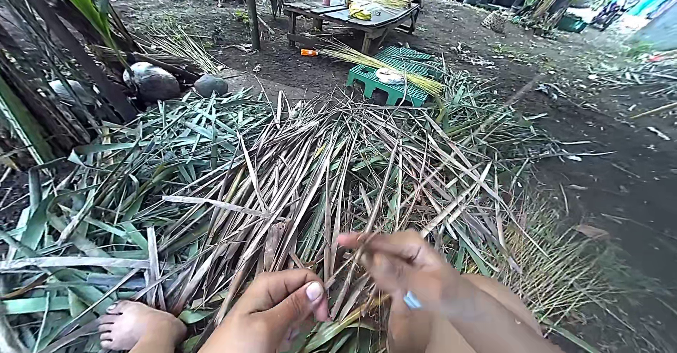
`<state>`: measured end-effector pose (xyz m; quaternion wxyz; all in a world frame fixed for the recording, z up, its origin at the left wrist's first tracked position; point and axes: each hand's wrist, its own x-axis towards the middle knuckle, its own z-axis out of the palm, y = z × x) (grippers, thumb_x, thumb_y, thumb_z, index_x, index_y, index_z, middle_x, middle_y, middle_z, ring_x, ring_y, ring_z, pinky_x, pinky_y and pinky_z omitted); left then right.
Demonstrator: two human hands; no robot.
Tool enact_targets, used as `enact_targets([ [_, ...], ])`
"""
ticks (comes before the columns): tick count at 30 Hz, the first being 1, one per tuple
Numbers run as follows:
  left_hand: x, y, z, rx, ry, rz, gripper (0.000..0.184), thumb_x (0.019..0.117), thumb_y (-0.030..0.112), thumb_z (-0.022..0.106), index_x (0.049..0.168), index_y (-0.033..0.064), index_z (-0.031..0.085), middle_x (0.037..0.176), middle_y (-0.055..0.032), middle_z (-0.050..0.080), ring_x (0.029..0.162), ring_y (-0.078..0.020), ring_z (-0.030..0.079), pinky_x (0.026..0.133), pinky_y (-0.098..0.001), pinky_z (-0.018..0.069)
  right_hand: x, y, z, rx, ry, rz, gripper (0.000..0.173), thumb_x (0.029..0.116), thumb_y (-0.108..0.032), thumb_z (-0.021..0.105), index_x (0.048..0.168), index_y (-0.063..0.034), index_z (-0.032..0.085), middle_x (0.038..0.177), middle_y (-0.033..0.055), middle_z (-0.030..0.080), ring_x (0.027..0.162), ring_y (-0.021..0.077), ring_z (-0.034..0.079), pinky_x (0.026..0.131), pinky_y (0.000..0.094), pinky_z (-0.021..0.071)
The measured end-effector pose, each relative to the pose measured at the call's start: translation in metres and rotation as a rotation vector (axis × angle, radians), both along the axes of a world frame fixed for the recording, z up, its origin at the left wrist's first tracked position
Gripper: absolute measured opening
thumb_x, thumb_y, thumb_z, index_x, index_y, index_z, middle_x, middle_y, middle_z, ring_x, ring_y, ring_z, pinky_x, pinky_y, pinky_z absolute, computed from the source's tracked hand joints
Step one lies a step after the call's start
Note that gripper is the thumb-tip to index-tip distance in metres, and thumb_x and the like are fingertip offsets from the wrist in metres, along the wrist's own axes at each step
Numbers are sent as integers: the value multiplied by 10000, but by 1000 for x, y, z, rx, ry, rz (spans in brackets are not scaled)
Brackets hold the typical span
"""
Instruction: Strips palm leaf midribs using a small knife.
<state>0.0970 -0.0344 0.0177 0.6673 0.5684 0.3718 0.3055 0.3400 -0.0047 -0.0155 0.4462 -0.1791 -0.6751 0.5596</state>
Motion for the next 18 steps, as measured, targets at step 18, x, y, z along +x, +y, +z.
enact_targets([
  [18,6,13,-23,346,-328,576,137,1055,140,530,1046,180,661,1031,38,725,953,-54,686,838,-223,576,29,3,11,-36,-51,139,413,1080,-398,462,1342,-147,660,652,-165,503,571,-116,436,550,69,379],
])
